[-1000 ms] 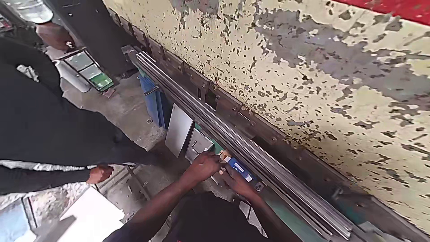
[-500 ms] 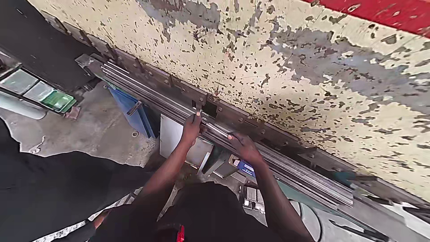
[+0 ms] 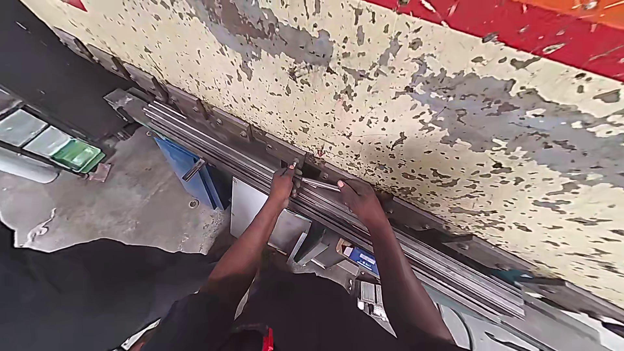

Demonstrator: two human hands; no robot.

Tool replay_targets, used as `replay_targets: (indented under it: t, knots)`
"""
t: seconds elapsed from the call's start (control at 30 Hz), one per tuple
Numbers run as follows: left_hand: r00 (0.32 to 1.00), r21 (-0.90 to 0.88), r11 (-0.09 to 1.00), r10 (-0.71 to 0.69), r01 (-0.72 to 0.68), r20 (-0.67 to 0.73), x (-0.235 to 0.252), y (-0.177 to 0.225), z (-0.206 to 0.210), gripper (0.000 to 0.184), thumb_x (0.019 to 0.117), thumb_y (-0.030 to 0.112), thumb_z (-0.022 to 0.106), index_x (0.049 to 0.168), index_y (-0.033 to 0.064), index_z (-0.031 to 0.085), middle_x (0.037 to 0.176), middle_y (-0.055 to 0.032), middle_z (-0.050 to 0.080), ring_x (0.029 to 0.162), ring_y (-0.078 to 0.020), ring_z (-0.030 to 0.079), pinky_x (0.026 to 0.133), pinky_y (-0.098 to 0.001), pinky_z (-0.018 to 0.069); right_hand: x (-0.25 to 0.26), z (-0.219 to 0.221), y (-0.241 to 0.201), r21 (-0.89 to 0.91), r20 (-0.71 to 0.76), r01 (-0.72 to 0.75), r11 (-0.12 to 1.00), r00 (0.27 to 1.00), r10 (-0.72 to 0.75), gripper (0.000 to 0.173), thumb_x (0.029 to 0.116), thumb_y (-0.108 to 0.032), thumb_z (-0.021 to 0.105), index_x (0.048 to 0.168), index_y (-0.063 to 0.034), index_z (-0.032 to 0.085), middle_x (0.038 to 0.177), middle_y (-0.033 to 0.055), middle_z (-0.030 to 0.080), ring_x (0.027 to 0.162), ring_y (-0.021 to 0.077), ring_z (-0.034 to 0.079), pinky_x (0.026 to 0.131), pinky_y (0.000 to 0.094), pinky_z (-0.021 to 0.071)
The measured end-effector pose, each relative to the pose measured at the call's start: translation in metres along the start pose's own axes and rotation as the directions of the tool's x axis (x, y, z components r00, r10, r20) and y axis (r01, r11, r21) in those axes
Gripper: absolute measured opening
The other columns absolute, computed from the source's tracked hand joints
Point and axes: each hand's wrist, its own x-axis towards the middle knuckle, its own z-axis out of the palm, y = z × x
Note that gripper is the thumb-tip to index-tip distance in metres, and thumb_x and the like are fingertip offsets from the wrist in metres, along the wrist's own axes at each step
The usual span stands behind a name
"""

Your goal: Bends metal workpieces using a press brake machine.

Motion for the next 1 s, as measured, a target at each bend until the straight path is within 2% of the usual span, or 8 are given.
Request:
replay_targets:
  t: [0.17,0.37,0.47,0.57,0.73,0.83,0.93,1.0]
  knots:
    - [0.976,-0.369,0.91,-0.131,0.188,0.175,0.015,0.008,-0.003,0.035,0.1102,0.038,0.039,0.095,0.0125,0.057,0.053,0.0037,0.038,0.038,-0.0074,0.034,0.036,-0.022,0.0339,0.009,0.001,-0.049,-0.216,-0.213,0.27,0.938,0.925,-0.315,0.03,0.1051,-0.038,0.057,0.112,-0.0116,0.068,0.091,0.0046,0.068,0.066,0.0168,0.062,0.057,0.0423,0.0552]
    - [0.893,-0.535,0.726,-0.262,0.432,0.366,0.026,0.019,-0.007,0.036,0.1078,0.038,0.037,0.084,0.0165,0.055,0.054,0.0063,0.039,0.036,-0.0041,0.034,0.034,-0.0178,0.0327,0.031,0.019,-0.112,-0.569,-0.156,0.406,0.715,0.8,-0.579,0.03,0.106,-0.038,0.056,0.108,-0.0086,0.062,0.07,0.007,0.06,0.055,0.024,0.06,0.048,0.0445,0.0502]
    - [0.894,-0.477,0.764,-0.301,0.435,0.333,0.026,0.024,-0.006,0.041,0.1097,0.04,0.034,0.085,0.0152,0.055,0.053,0.0063,0.038,0.036,-0.0042,0.033,0.034,-0.0177,0.0321,0.022,0.012,-0.095,-0.557,-0.176,0.416,0.719,0.787,-0.591,0.025,0.1034,-0.031,0.061,0.106,-0.0077,0.069,0.093,0.0092,0.069,0.083,0.0246,0.069,0.071,0.0442,0.0589]
    - [0.895,-0.45,0.78,-0.323,0.436,0.308,0.025,0.025,-0.008,0.039,0.1111,0.04,0.033,0.088,0.0145,0.051,0.053,0.0056,0.039,0.035,-0.0046,0.034,0.034,-0.0179,0.034,0.028,0.018,-0.09,-0.455,-0.178,0.58,0.676,0.684,-0.707,0.02,0.1045,-0.022,0.057,0.106,-0.0052,0.068,0.108,0.0095,0.072,0.1,0.0192,0.07,0.088,0.0384,0.0601]
    - [0.83,-0.567,0.633,-0.243,0.528,0.502,0.032,0.027,-0.016,0.049,0.109,0.042,0.031,0.072,0.0166,0.053,0.049,0.0063,0.038,0.034,-0.0045,0.036,0.034,-0.018,0.0343,0.116,0.096,-0.162,-0.349,-0.441,0.804,0.482,0.313,-0.841,0.032,0.105,-0.022,0.051,0.082,-0.002,0.06,0.073,0.008,0.055,0.066,0.015,0.056,0.059,0.0285,0.0482]
    - [0.813,-0.576,0.596,-0.259,0.559,0.521,0.027,0.024,-0.017,0.05,0.1087,0.044,0.032,0.071,0.0172,0.051,0.051,0.0063,0.038,0.034,-0.0043,0.035,0.033,-0.0178,0.0335,0.102,0.085,-0.16,-0.247,-0.305,0.796,0.552,0.477,-0.824,0.028,0.107,-0.021,0.05,0.093,0.0005,0.06,0.078,0.0068,0.057,0.068,0.0132,0.058,0.06,0.0291,0.0506]
    - [0.816,-0.594,0.586,-0.233,0.552,0.529,0.029,0.022,-0.016,0.047,0.1078,0.041,0.036,0.071,0.016,0.052,0.051,0.0054,0.039,0.035,-0.0049,0.035,0.033,-0.0182,0.034,0.104,0.084,-0.166,-0.112,-0.263,0.75,0.652,0.61,-0.747,0.025,0.1085,-0.022,0.047,0.101,-0.0003,0.056,0.071,0.0044,0.056,0.057,0.0141,0.058,0.05,0.0349,0.0536]
    - [0.806,-0.612,0.56,-0.196,0.559,0.558,0.032,0.02,-0.02,0.051,0.1066,0.042,0.036,0.067,0.0146,0.053,0.049,0.0047,0.04,0.034,-0.0056,0.038,0.034,-0.0191,0.0359,0.12,0.112,-0.195,-0.285,-0.169,0.644,0.71,0.695,-0.699,0.022,0.106,-0.02,0.051,0.102,-0.0007,0.062,0.077,0.0096,0.062,0.067,0.0228,0.064,0.058,0.0415,0.0544]
